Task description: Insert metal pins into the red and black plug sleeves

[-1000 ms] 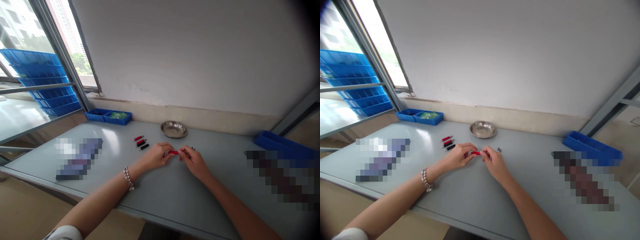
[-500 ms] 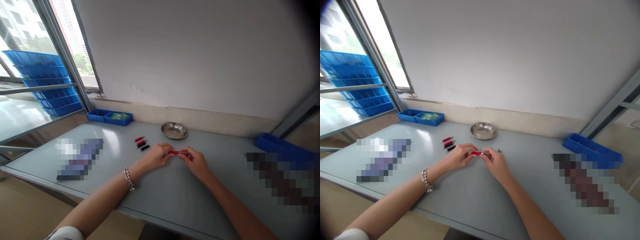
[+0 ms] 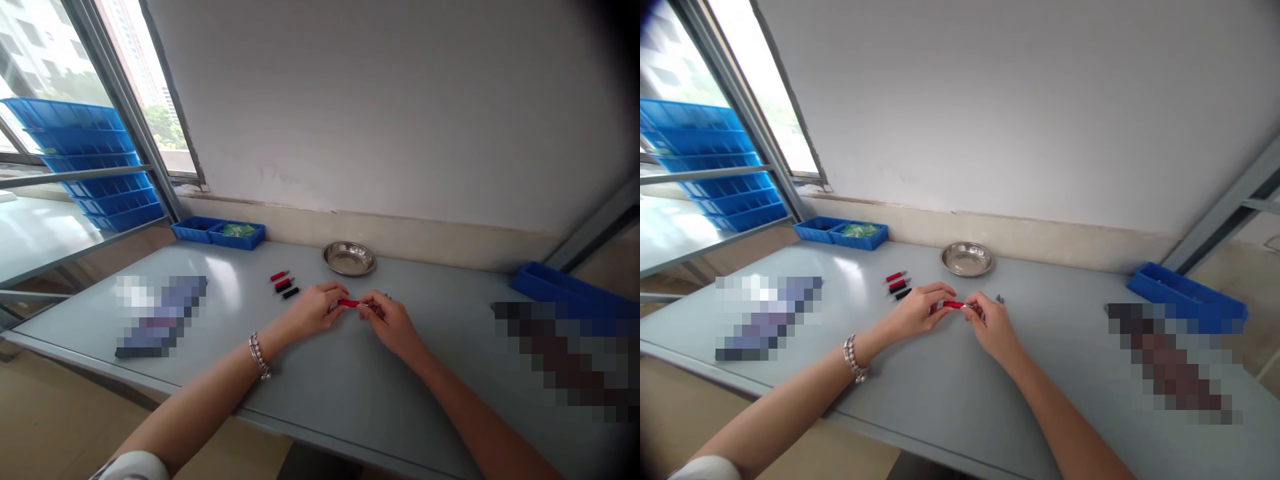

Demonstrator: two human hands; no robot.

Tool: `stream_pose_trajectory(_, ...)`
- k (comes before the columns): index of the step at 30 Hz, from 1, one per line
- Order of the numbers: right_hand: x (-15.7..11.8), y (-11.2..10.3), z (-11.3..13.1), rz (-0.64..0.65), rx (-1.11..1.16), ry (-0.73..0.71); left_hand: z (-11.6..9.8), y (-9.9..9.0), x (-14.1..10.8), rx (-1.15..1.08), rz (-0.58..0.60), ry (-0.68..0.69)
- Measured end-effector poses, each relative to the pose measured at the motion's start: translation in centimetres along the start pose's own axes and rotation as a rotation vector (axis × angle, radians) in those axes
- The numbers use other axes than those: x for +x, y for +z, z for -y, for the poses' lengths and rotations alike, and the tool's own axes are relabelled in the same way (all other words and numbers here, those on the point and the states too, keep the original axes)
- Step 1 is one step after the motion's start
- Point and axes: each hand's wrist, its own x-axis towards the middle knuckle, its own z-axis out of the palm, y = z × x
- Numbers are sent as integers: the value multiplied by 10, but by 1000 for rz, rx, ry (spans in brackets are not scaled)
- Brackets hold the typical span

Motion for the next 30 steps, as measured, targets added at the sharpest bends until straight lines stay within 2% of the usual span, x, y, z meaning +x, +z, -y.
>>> stream_pose_trajectory(9, 0, 0, -2, -53, -47, -50, 0, 0, 0, -6, 18, -7)
stream_pose_trajectory(23, -1, 0, 6, 25, -14, 12, -2, 3, 0, -47, -96, -31)
stream_pose_trajectory(30, -1, -1, 7, 41, -108, 12, -4, 7, -1, -41, -98, -52)
